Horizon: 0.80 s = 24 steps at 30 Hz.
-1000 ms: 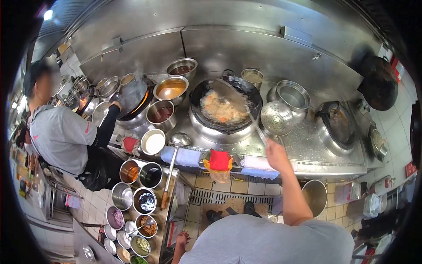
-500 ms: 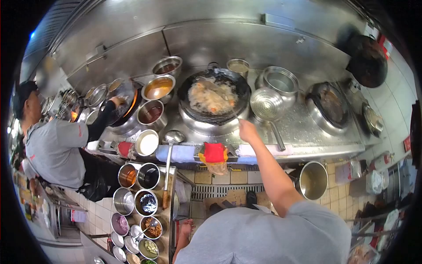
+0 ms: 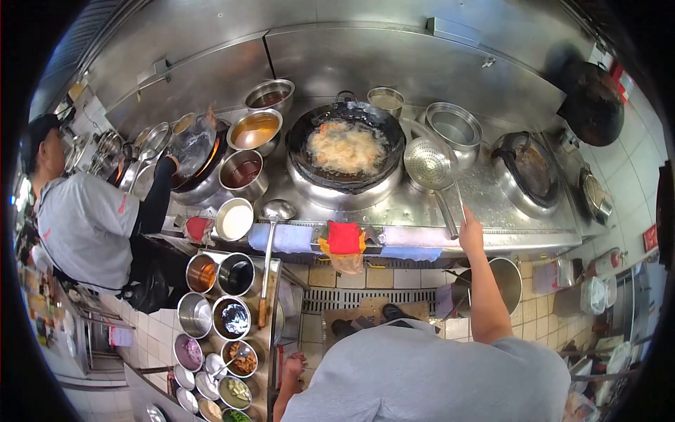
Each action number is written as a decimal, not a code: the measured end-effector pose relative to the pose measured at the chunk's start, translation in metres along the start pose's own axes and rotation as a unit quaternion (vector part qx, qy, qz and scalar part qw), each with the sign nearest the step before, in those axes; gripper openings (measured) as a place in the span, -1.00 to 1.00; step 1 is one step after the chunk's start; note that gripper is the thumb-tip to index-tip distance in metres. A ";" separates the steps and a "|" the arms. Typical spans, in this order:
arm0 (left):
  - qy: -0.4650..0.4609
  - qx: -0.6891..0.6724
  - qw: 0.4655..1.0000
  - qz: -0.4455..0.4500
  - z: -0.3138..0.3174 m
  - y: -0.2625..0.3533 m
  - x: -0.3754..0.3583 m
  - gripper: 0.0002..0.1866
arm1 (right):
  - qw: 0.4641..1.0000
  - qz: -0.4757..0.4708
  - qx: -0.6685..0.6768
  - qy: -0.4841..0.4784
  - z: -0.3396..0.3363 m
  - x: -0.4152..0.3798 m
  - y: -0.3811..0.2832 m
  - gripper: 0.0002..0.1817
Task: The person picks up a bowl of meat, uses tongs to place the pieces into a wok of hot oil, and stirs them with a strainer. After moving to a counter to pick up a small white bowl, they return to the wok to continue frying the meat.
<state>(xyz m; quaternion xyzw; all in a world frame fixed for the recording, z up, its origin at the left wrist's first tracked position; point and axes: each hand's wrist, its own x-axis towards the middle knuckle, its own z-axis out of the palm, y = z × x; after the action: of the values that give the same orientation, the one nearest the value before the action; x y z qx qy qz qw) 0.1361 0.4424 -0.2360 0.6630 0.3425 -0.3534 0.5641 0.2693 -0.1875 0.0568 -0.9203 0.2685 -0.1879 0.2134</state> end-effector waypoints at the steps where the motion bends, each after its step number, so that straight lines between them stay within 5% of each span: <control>1: 0.001 -0.005 1.000 -0.002 0.006 0.008 -0.011 -0.80 | 1.000 -0.004 -0.019 0.001 0.001 -0.009 0.016 -0.52; 3: -0.062 0.128 0.987 0.080 0.010 0.005 -0.002 -0.78 | 0.999 -0.014 -0.041 -0.005 0.008 -0.025 0.039 -0.51; 6: -0.120 0.576 0.737 0.333 0.017 -0.003 0.029 -0.75 | 0.995 0.031 -0.077 -0.065 0.022 -0.034 0.065 -0.40; 7: -0.036 0.281 0.949 0.138 0.035 0.008 0.015 -0.76 | 0.990 0.044 -0.084 -0.107 0.026 -0.031 0.071 -0.37; 9: -0.015 0.498 0.797 0.342 0.041 0.041 0.019 -0.78 | 0.984 0.025 -0.090 -0.152 0.039 -0.036 0.092 -0.30; 10: -0.035 0.515 0.772 0.370 0.050 0.055 0.027 -0.78 | 0.983 -0.009 -0.093 -0.156 0.048 -0.036 0.107 -0.26; 11: -0.055 0.455 0.826 0.327 0.062 0.068 0.030 -0.79 | 0.960 0.068 -0.093 -0.256 0.049 -0.029 0.107 -0.33; 13: -0.066 0.263 0.941 0.203 0.096 0.097 0.036 -0.80 | 0.976 -0.091 -0.146 -0.131 0.080 -0.033 0.133 -0.56; 14: -0.070 0.250 0.946 0.195 0.115 0.110 0.040 -0.80 | 0.975 -0.025 -0.115 -0.188 0.044 -0.029 0.100 -0.49; 19: -0.119 0.327 0.901 0.259 0.238 0.184 0.050 -0.83 | 0.986 -0.040 0.025 -0.157 0.015 -0.018 0.081 -0.76; 20: -0.136 0.346 0.888 0.271 0.263 0.194 0.056 -0.83 | 0.981 -0.115 0.076 -0.133 0.035 -0.015 0.097 -0.80; 24: -0.193 0.407 0.834 0.319 0.353 0.242 0.050 -0.85 | 0.956 -0.126 0.165 -0.208 -0.010 -0.016 0.082 -0.73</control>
<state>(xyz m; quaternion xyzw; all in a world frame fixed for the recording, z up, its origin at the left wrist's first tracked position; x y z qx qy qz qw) 0.3394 0.0646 -0.1966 0.8233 -0.1784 -0.3822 0.3799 0.2176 -0.2442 0.0211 -0.9174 0.0654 -0.0590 0.3881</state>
